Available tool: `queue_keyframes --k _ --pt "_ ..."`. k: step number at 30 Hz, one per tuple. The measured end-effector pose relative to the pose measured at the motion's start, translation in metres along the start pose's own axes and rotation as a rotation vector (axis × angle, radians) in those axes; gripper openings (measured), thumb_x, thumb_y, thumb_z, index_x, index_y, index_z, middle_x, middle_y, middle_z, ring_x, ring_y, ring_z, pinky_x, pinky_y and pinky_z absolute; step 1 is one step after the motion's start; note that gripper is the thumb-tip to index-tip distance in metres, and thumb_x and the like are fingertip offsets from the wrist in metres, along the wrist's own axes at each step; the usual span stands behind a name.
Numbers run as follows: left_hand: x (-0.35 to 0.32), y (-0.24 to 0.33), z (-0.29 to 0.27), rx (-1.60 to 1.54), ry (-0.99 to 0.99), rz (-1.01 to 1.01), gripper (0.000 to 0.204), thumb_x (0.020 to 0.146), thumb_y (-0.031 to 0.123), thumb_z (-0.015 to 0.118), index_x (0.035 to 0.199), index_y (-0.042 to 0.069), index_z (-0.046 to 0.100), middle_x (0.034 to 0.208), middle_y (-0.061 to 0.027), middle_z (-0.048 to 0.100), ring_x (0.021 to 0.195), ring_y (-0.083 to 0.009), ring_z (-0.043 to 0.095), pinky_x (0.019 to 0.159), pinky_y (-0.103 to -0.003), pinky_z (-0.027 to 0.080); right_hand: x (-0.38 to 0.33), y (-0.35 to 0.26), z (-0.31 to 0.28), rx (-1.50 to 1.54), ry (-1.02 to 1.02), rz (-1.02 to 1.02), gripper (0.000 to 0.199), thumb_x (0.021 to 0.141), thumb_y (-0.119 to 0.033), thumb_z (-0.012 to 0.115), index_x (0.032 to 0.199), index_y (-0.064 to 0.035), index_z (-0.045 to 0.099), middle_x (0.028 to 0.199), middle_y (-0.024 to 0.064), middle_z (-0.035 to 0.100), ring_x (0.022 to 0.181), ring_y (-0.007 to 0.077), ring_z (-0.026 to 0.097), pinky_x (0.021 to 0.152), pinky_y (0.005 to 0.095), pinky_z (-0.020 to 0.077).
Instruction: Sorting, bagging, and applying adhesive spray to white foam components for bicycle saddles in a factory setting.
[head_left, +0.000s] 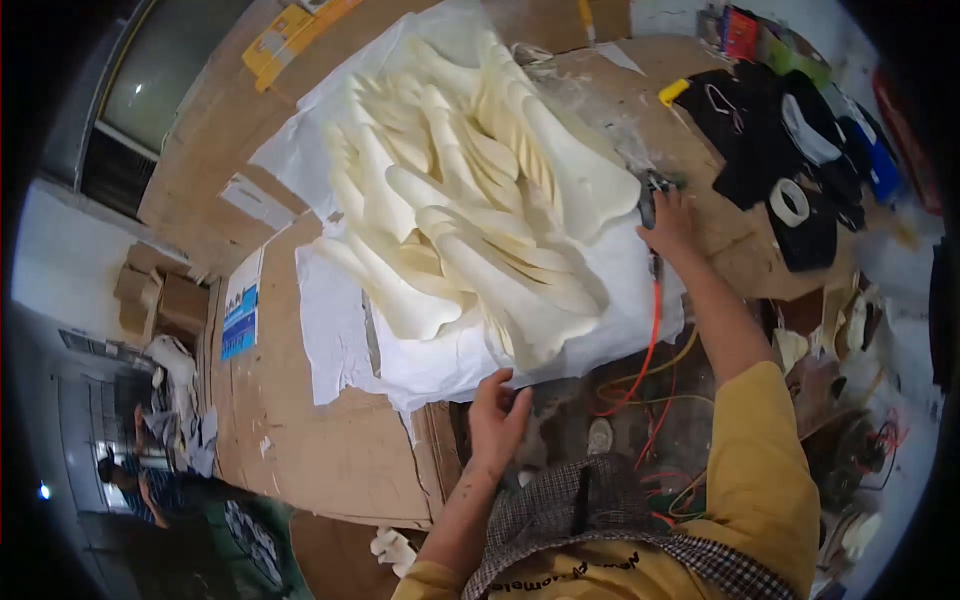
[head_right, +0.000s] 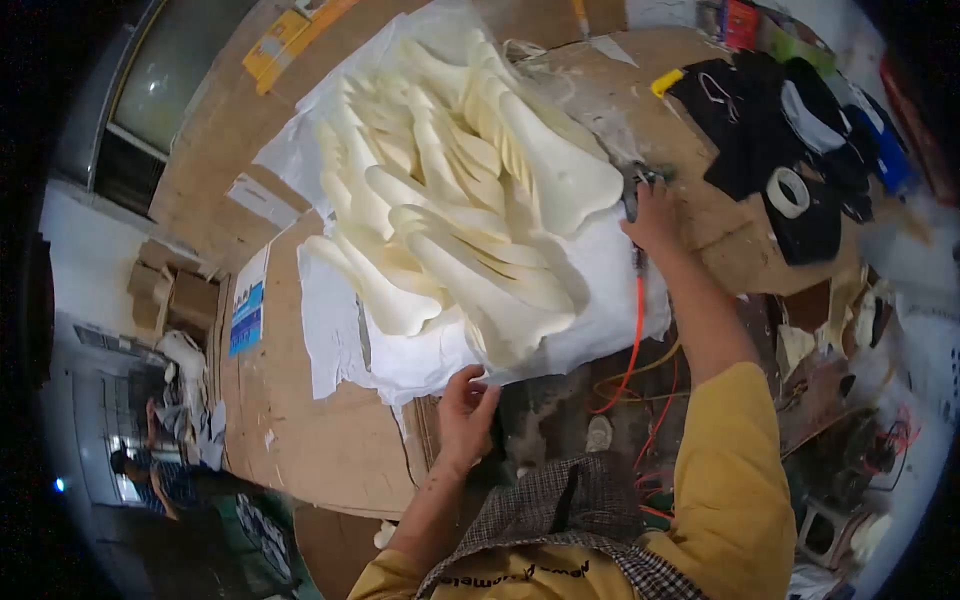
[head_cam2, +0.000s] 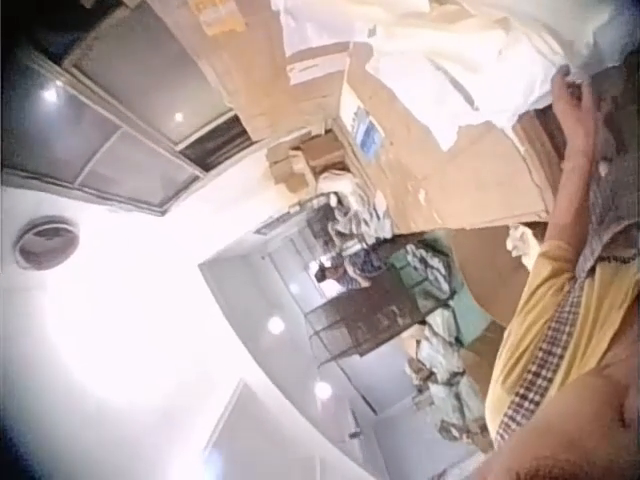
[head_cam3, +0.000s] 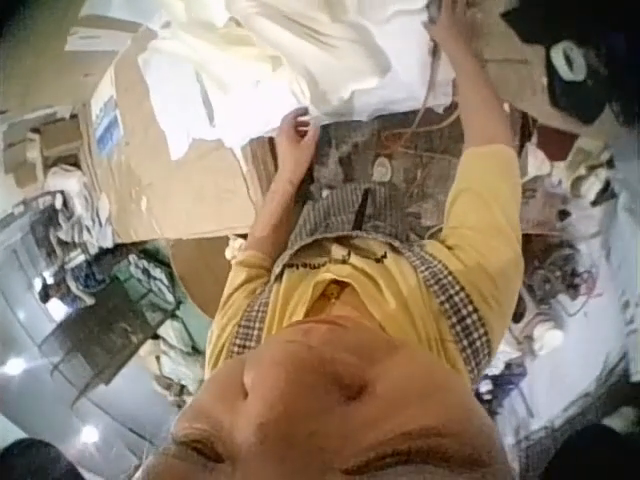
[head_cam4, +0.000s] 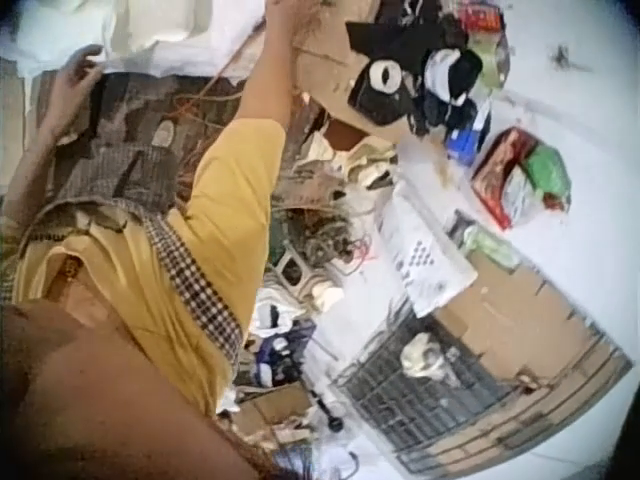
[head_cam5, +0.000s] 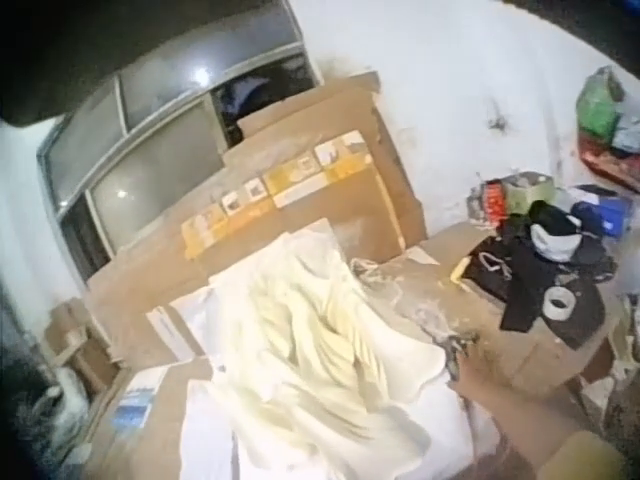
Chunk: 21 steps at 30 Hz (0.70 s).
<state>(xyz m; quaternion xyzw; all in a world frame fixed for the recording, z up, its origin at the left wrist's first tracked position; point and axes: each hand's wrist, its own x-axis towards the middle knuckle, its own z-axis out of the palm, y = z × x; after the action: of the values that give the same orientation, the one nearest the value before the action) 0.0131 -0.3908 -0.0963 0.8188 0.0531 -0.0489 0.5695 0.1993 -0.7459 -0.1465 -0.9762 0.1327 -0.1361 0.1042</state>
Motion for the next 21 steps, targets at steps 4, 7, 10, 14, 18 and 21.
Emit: queue_keyframes --k 4,7,10,14,18,21 --pt "0.021 0.010 0.036 0.246 0.147 0.123 0.041 0.075 0.014 0.069 0.109 0.002 0.051 0.093 -0.0102 0.057 0.073 -0.0198 0.056 0.066 -0.032 0.047 0.025 0.025 -0.007 -0.057 -0.225 0.117 0.073 0.063 -0.012 0.065 0.130 -0.0107 0.036 0.116 0.0242 0.050 0.109 0.0385 0.048 0.094 0.0419 0.0397" --pt "0.028 0.007 0.037 0.309 0.221 0.071 0.039 0.074 0.015 0.069 0.107 0.002 0.051 0.097 -0.0117 0.056 0.072 -0.0231 0.056 0.066 -0.033 0.047 0.019 0.047 -0.023 -0.033 -0.146 0.155 0.072 0.064 -0.007 0.061 0.131 -0.0096 0.035 0.116 0.0233 0.051 0.108 0.0377 0.049 0.093 0.0409 0.0401" --pt "0.035 0.014 0.041 0.247 0.219 -0.023 0.029 0.074 0.014 0.068 0.095 0.002 0.051 0.094 -0.0139 0.053 0.070 -0.0239 0.056 0.065 -0.034 0.047 0.008 0.090 -0.049 0.268 -0.029 0.182 0.070 0.064 -0.011 0.068 0.127 -0.0072 0.039 0.112 0.0177 0.053 0.104 0.0316 0.052 0.089 0.0363 0.0410" --pt "0.047 0.011 0.054 0.243 0.297 0.163 0.025 0.072 0.006 0.069 0.084 0.000 0.048 0.081 -0.0127 0.049 0.061 -0.0234 0.055 0.060 -0.033 0.046 -0.052 0.139 -0.097 0.778 0.223 0.040 0.053 0.078 -0.020 0.067 0.124 -0.0060 0.044 0.103 0.0078 0.059 0.094 0.0187 0.056 0.083 0.0292 0.0427" --pt "0.047 0.002 0.049 0.336 0.360 0.193 0.025 0.071 0.006 0.068 0.083 0.000 0.047 0.078 -0.0125 0.049 0.061 -0.0254 0.052 0.060 -0.035 0.044 -0.163 0.058 -0.230 1.051 -0.517 0.213 0.050 0.082 -0.008 0.062 0.127 -0.0028 0.041 0.106 0.0047 0.057 0.091 0.0092 0.054 0.081 0.0255 0.0435" --pt "0.050 -0.002 0.045 0.273 0.311 0.050 0.024 0.072 0.006 0.065 0.085 0.001 0.046 0.083 -0.0149 0.048 0.073 -0.0319 0.052 0.065 -0.038 0.045 -0.220 -0.002 -0.269 1.357 -0.597 0.057 0.055 0.080 -0.002 0.060 0.131 -0.0044 0.039 0.103 0.0052 0.057 0.090 0.0106 0.054 0.081 0.0267 0.0435"
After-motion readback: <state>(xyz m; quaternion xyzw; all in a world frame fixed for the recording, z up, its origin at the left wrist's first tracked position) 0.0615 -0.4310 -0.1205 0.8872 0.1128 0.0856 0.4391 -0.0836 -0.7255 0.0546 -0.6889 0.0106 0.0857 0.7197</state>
